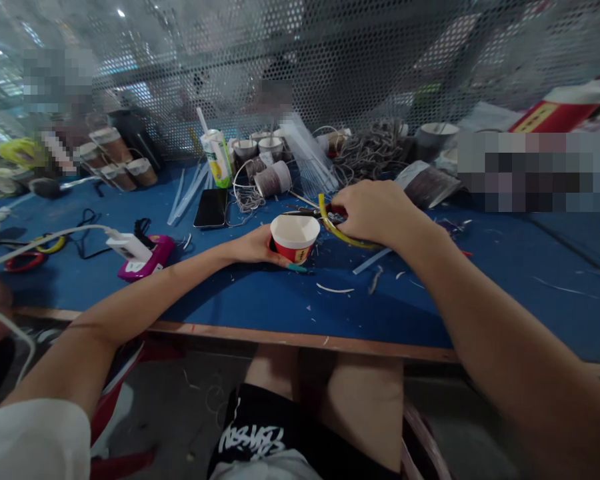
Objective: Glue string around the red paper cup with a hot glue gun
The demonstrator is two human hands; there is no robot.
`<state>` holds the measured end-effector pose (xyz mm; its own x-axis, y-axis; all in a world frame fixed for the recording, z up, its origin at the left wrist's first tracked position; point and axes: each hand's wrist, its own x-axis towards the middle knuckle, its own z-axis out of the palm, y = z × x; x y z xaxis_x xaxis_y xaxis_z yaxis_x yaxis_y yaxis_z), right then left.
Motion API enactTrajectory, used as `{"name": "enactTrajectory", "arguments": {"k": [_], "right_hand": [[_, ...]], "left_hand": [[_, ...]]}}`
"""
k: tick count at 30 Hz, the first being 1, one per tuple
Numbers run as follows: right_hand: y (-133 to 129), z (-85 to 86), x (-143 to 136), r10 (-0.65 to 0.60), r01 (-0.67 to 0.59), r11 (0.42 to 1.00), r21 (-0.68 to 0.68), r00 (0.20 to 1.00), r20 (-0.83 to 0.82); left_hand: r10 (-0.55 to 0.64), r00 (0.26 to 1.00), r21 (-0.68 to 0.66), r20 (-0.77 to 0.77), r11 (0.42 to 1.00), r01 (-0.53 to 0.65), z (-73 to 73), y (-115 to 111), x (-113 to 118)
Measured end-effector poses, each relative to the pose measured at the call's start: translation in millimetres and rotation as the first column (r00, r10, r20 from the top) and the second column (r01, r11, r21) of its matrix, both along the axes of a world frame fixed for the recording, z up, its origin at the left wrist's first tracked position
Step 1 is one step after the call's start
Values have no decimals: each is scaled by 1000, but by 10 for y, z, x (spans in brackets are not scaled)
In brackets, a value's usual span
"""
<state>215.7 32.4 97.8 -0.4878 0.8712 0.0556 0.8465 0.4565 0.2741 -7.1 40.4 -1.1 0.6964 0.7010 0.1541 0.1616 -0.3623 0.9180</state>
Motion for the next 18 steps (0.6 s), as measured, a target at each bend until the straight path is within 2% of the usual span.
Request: {"name": "enactTrajectory", "arguments": {"k": [5,11,18], "right_hand": [[20,29,-20,41,-40,999,18,999,-21],[46,53,34,41,-43,999,-25,998,-53],[52,24,69,18,-19,1000,-13,999,-45]], "left_hand": [[0,1000,-44,28,999,1,-6,17,-11],[-71,997,-105,5,992,71,59,20,-24],[-90,996,-87,-6,992,89,74,-3,-19]]}}
